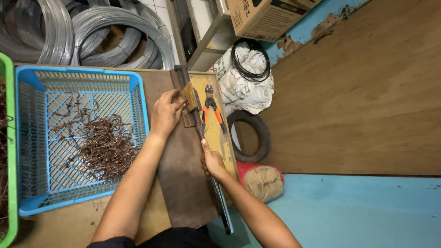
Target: Bending small metal wire pieces using a manual lever-operated tool at a workbench.
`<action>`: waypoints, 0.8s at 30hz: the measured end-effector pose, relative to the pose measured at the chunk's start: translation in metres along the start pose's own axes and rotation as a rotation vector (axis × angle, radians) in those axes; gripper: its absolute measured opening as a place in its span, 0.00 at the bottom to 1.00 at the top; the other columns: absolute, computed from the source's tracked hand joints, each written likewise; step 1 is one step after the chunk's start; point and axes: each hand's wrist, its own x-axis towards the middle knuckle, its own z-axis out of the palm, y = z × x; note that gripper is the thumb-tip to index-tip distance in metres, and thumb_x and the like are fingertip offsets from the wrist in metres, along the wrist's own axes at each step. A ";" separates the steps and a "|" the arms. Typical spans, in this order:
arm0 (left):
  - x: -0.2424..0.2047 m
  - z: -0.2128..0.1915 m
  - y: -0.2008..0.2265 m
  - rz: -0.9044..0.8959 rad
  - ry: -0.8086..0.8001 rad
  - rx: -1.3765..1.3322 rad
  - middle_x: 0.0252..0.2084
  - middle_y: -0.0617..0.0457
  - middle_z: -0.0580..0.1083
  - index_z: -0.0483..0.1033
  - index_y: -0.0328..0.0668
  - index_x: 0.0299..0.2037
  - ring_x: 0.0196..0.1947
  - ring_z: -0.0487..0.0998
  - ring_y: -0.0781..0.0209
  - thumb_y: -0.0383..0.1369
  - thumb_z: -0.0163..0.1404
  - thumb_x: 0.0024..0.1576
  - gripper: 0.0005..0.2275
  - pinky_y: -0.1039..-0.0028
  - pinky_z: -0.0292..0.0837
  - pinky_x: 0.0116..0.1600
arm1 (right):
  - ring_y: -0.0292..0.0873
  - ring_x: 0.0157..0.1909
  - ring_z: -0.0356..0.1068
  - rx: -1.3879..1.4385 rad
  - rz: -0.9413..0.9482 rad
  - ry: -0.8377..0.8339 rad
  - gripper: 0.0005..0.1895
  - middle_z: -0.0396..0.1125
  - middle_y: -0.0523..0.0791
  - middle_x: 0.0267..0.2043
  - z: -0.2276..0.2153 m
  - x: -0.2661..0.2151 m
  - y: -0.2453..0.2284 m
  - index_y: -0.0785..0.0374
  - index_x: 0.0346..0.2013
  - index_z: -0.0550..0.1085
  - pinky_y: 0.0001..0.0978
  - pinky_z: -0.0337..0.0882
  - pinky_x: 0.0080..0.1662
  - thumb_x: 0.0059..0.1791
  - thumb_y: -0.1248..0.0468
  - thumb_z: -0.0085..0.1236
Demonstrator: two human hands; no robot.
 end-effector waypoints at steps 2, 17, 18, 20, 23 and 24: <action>0.006 -0.008 0.009 0.006 0.013 0.016 0.60 0.52 0.75 0.86 0.56 0.35 0.63 0.72 0.49 0.36 0.60 0.58 0.02 0.58 0.69 0.58 | 0.47 0.11 0.64 -0.002 -0.006 0.003 0.44 0.58 0.47 0.09 -0.001 -0.003 -0.004 0.59 0.11 0.67 0.36 0.65 0.19 0.51 0.25 0.35; 0.013 -0.024 0.024 0.035 0.048 0.167 0.74 0.46 0.66 0.87 0.58 0.34 0.76 0.56 0.39 0.39 0.62 0.57 0.03 0.28 0.29 0.70 | 0.45 0.11 0.62 0.014 -0.018 -0.001 0.44 0.56 0.47 0.08 -0.001 -0.011 -0.012 0.57 0.09 0.65 0.35 0.64 0.18 0.52 0.26 0.36; 0.013 -0.025 0.026 0.011 0.028 0.192 0.75 0.48 0.65 0.87 0.61 0.33 0.78 0.52 0.40 0.40 0.61 0.58 0.03 0.28 0.23 0.70 | 0.45 0.10 0.62 0.017 -0.026 -0.003 0.44 0.56 0.47 0.08 -0.002 -0.014 -0.014 0.57 0.09 0.64 0.34 0.64 0.18 0.52 0.26 0.36; 0.014 -0.026 0.025 0.033 0.044 0.199 0.74 0.47 0.67 0.87 0.60 0.35 0.77 0.54 0.40 0.40 0.62 0.57 0.02 0.26 0.25 0.69 | 0.45 0.10 0.61 0.024 -0.022 0.002 0.44 0.55 0.47 0.08 -0.001 -0.011 -0.012 0.57 0.09 0.64 0.34 0.63 0.18 0.52 0.26 0.36; 0.013 -0.025 0.025 0.049 0.060 0.205 0.73 0.48 0.68 0.86 0.61 0.36 0.77 0.56 0.40 0.41 0.62 0.56 0.02 0.24 0.27 0.68 | 0.45 0.10 0.61 0.023 -0.019 0.003 0.45 0.55 0.47 0.08 -0.001 -0.008 -0.008 0.58 0.08 0.64 0.34 0.63 0.18 0.52 0.25 0.36; 0.013 -0.025 0.025 0.049 0.063 0.206 0.73 0.49 0.68 0.86 0.62 0.36 0.77 0.56 0.41 0.41 0.62 0.56 0.02 0.24 0.28 0.68 | 0.45 0.10 0.61 0.020 -0.025 0.000 0.45 0.55 0.47 0.08 0.000 -0.008 -0.008 0.58 0.08 0.64 0.34 0.64 0.18 0.52 0.25 0.35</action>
